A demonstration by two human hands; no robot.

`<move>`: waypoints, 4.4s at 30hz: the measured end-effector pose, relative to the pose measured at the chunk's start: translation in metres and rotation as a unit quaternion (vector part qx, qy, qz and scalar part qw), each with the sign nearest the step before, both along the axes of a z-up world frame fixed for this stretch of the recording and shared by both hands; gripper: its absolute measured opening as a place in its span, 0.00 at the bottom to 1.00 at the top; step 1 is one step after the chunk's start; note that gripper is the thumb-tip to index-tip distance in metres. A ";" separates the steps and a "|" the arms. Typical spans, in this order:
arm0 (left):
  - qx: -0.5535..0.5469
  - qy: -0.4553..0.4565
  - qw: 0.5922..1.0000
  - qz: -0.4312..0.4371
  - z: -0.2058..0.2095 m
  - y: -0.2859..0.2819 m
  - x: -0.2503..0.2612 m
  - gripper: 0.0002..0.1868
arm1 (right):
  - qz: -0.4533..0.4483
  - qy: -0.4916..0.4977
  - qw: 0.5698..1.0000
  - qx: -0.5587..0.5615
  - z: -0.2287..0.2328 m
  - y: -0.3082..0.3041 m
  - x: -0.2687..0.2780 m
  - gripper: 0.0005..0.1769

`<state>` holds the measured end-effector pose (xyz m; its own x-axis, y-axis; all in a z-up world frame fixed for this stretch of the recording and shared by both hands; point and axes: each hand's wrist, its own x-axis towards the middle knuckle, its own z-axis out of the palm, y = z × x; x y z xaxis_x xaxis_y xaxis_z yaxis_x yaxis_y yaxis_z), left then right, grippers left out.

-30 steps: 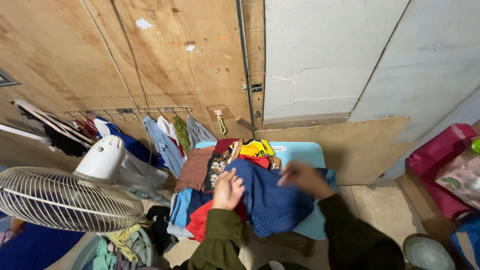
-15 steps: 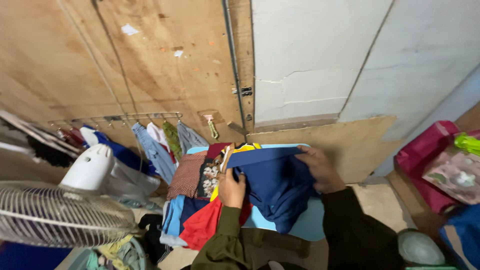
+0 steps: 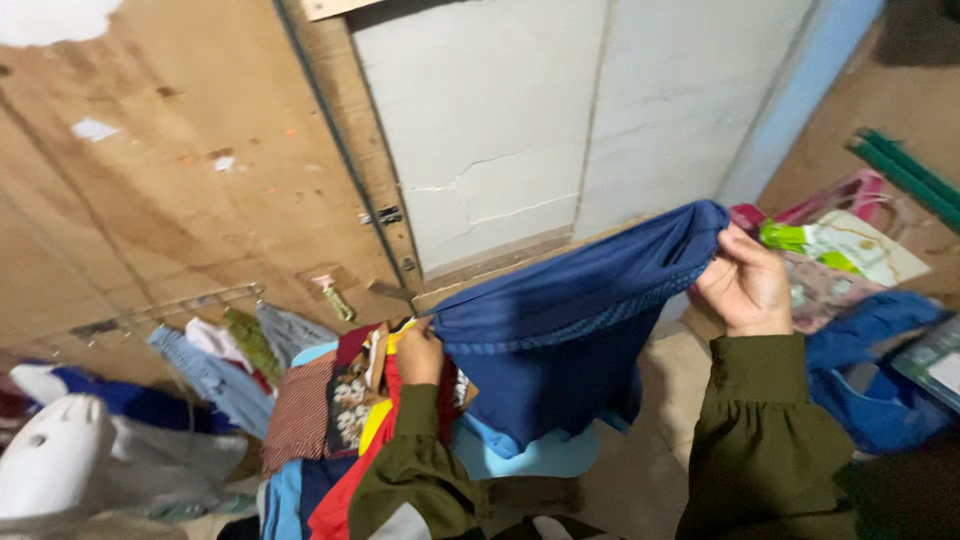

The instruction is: The person takes various items of clothing from a basin, folds them one at a time on a small blue table, and then places the folded stacks into a wardrobe.

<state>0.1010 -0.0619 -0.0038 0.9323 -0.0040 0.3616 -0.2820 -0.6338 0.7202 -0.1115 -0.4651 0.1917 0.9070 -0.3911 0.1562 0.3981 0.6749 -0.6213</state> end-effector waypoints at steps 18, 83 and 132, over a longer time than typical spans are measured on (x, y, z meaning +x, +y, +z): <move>-0.174 0.023 0.974 -0.142 0.082 0.071 0.007 0.11 | -0.193 0.055 0.955 -0.217 -0.041 -0.062 -0.045 0.19; -0.319 -0.245 0.904 0.143 0.262 0.313 -0.025 0.21 | -0.012 0.148 0.911 -0.385 0.084 0.175 0.192 0.10; -0.370 0.332 0.843 0.205 -0.174 0.306 -0.152 0.18 | 0.308 0.435 0.780 -0.328 -0.336 0.156 0.182 0.36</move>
